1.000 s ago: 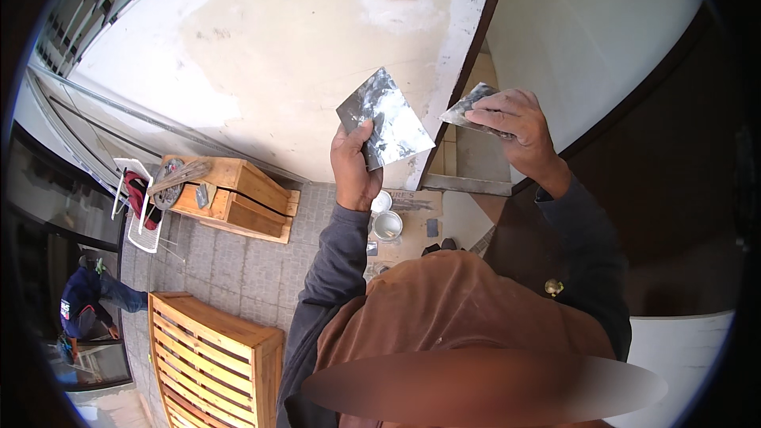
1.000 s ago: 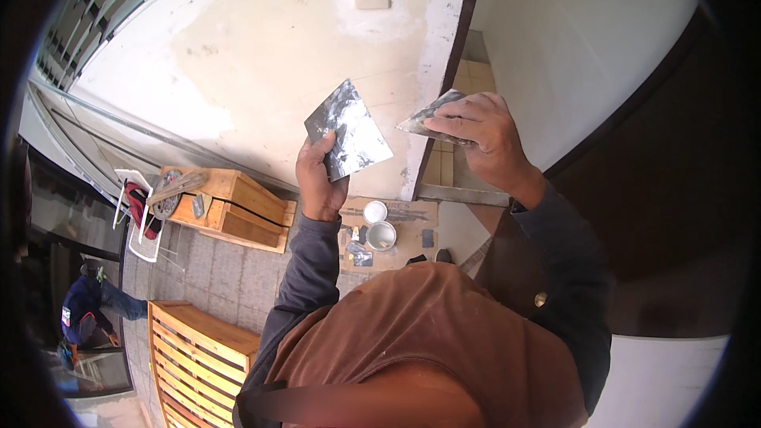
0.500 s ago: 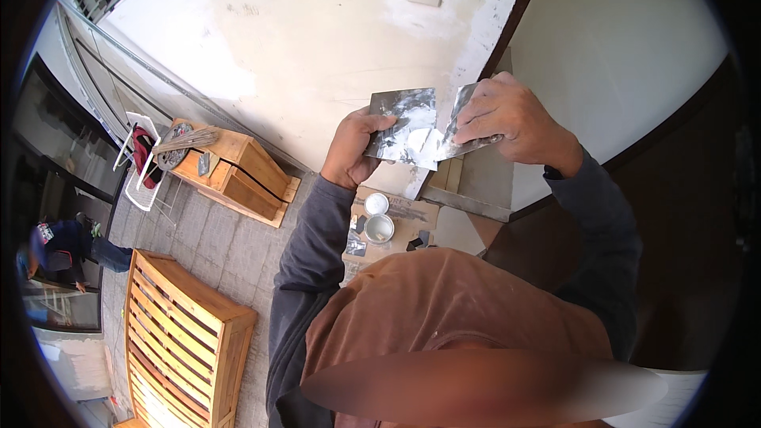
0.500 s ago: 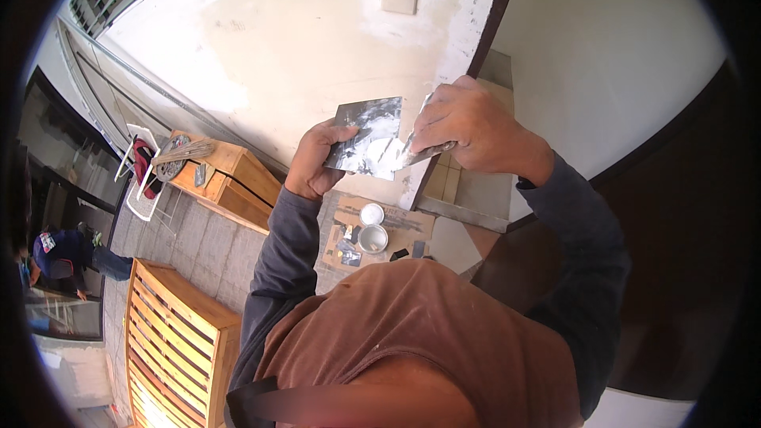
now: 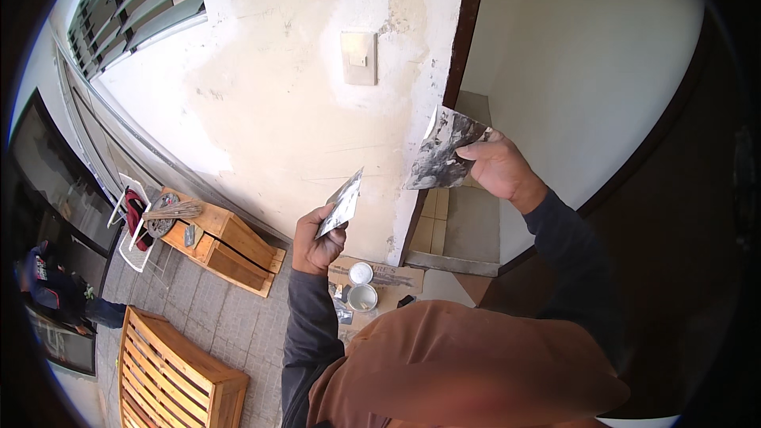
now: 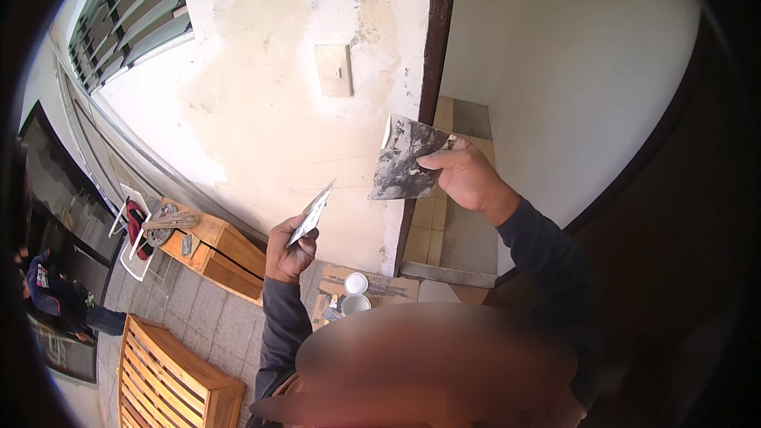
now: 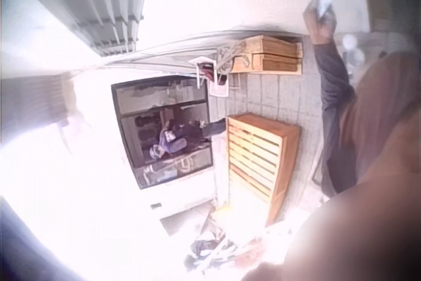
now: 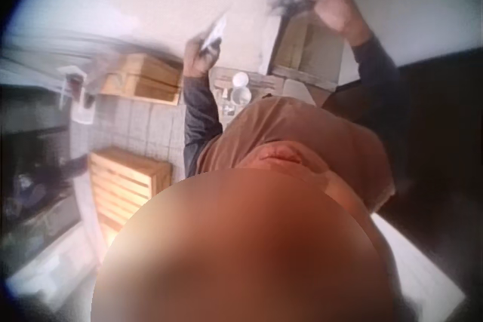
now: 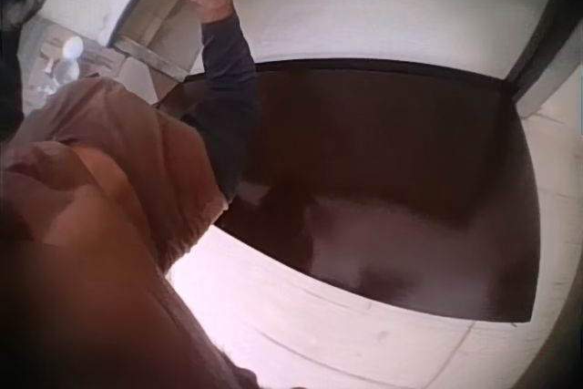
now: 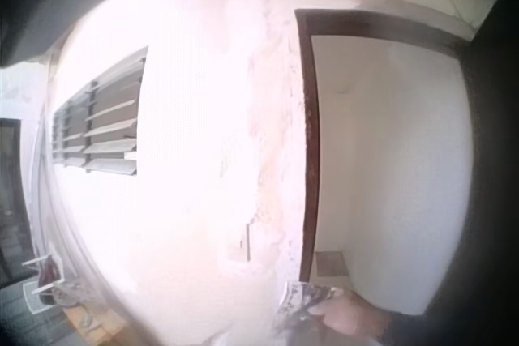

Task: The person scoops plaster from a bucket with a small trowel and applies it to a wall using a larger trowel. They repeatedly smooth the plaster along the wall surface and near a door frame, working in a small area.

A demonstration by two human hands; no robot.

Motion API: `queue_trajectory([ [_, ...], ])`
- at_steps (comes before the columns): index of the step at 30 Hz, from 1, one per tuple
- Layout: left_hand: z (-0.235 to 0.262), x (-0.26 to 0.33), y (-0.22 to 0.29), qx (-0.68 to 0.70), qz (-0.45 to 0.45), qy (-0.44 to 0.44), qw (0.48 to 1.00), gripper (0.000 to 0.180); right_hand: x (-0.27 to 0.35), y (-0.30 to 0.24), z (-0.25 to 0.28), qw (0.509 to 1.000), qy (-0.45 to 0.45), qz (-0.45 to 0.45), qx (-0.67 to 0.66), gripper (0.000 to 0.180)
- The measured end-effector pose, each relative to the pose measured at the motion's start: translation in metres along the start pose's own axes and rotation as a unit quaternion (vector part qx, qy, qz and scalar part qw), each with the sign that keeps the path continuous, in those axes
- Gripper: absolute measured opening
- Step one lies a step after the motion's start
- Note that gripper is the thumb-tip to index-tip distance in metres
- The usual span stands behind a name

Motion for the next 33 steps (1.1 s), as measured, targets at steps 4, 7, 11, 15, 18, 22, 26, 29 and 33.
queue_trajectory([
  [4, 0.043, -0.002, -0.02, 0.09, -0.005, -0.033, 0.995, 0.027, 0.004, -0.093, 0.023, 0.974, 0.029, 0.195, 0.109, 0.035],
  [7, 0.084, 0.013, -0.021, 0.101, -0.048, -0.021, 0.994, 0.03, 0.014, -0.186, 0.011, 0.754, 0.06, 0.393, 0.523, 0.034],
  [11, 0.129, 0.042, -0.011, 0.121, -0.113, 0.008, 0.986, 0.031, 0.012, -0.225, -0.014, 0.403, 0.037, 0.513, 0.758, 0.031],
  [15, 0.167, 0.073, -0.009, 0.094, -0.185, 0.092, 0.974, 0.031, 0.005, -0.161, -0.012, 0.171, -0.036, 0.53, 0.83, 0.025],
  [18, 0.178, 0.082, -0.014, 0.072, -0.194, 0.133, 0.969, 0.03, -0.006, -0.111, 0.004, 0.111, -0.062, 0.529, 0.839, 0.023],
  [22, 0.178, 0.084, -0.021, 0.055, -0.195, 0.165, 0.965, 0.027, -0.022, -0.095, 0.021, 0.085, -0.065, 0.557, 0.823, 0.021],
  [26, 0.187, 0.084, -0.026, 0.065, -0.205, 0.216, 0.952, 0.026, -0.036, -0.094, 0.032, 0.051, -0.062, 0.547, 0.834, 0.022],
  [29, 0.193, 0.086, -0.025, 0.08, -0.208, 0.206, 0.953, 0.026, -0.037, -0.089, 0.038, 0.049, -0.061, 0.525, 0.848, 0.025],
  [33, 0.193, 0.09, -0.02, 0.095, -0.202, 0.136, 0.965, 0.025, -0.035, -0.082, 0.042, 0.061, -0.055, 0.52, 0.85, 0.028],
])
Point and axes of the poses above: each hand's wrist, its own x-axis away from the middle knuckle, its own z-axis out of the back of the hand, y = z × x, the point moved 9 cm from there along -x, towards the middle knuckle, and after that the axes turned 2 degrees about -x, right-handed, at the moved point
